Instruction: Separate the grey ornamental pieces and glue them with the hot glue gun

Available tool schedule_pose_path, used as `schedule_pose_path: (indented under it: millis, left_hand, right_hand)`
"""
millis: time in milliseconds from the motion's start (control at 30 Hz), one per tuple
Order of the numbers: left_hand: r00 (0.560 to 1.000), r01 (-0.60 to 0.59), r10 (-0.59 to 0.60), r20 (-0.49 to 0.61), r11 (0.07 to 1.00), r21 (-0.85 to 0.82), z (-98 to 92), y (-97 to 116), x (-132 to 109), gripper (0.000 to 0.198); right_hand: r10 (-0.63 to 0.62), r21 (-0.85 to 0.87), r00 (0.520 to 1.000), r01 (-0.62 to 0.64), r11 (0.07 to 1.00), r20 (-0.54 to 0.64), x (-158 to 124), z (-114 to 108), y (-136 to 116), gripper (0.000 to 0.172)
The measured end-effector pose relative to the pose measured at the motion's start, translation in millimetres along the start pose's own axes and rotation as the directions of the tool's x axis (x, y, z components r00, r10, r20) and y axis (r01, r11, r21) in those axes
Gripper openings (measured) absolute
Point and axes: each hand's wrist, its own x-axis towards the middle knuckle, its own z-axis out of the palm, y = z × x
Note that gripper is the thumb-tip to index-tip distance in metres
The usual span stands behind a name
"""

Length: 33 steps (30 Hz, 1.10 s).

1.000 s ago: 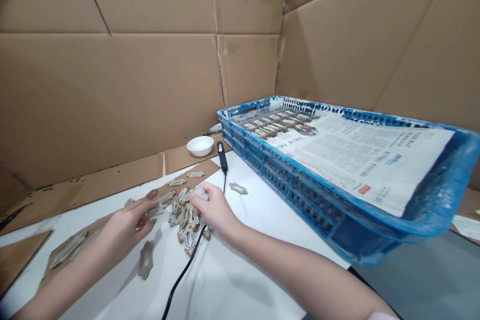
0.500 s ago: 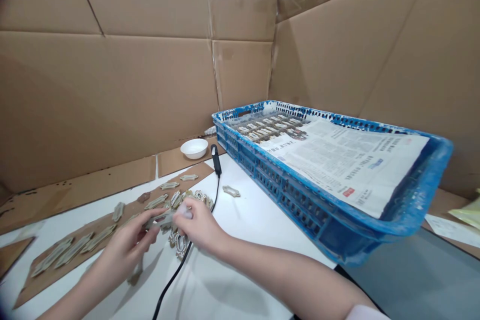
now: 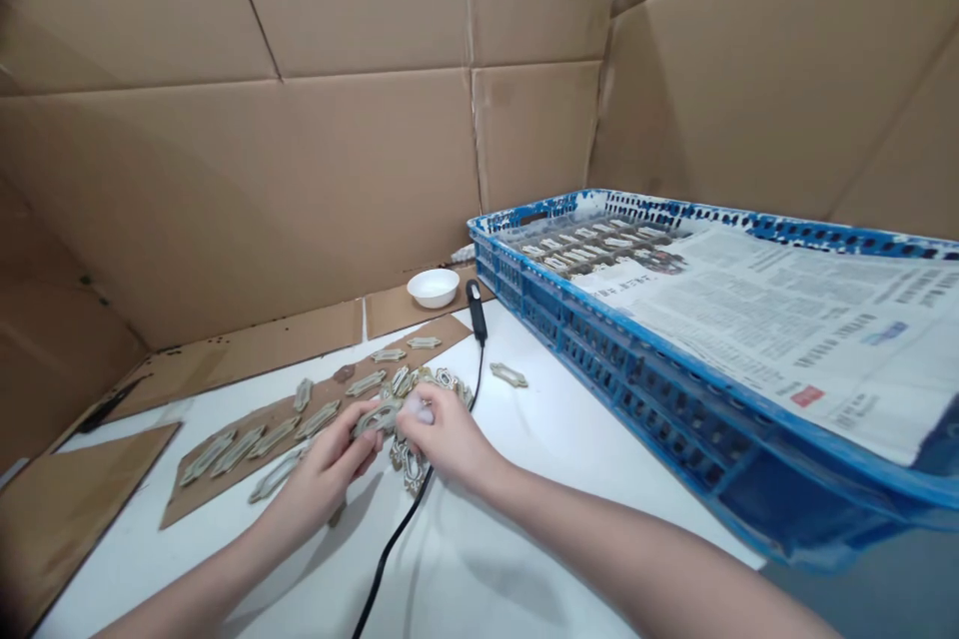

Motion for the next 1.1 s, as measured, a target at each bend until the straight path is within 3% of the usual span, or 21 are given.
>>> schedule_pose_path:
  millis: [500,1100]
  left_hand:
    - [0.997,-0.068,0.071,-0.027,0.992,0.11,9.7,7.3,-4.3,0.024]
    - [1.0,-0.028,0.025,-0.017,0.973,-0.229,9.1,7.0,-1.7,0.014]
  right_hand:
    - [-0.052,-0.062,0.999,0.052,0.997,-0.002,-7.6,9.2,1.0,0.011]
    - [-0.015,-0.089,0.997,0.008,0.996,-0.077,-2.0,0.4,-2.8,0.013]
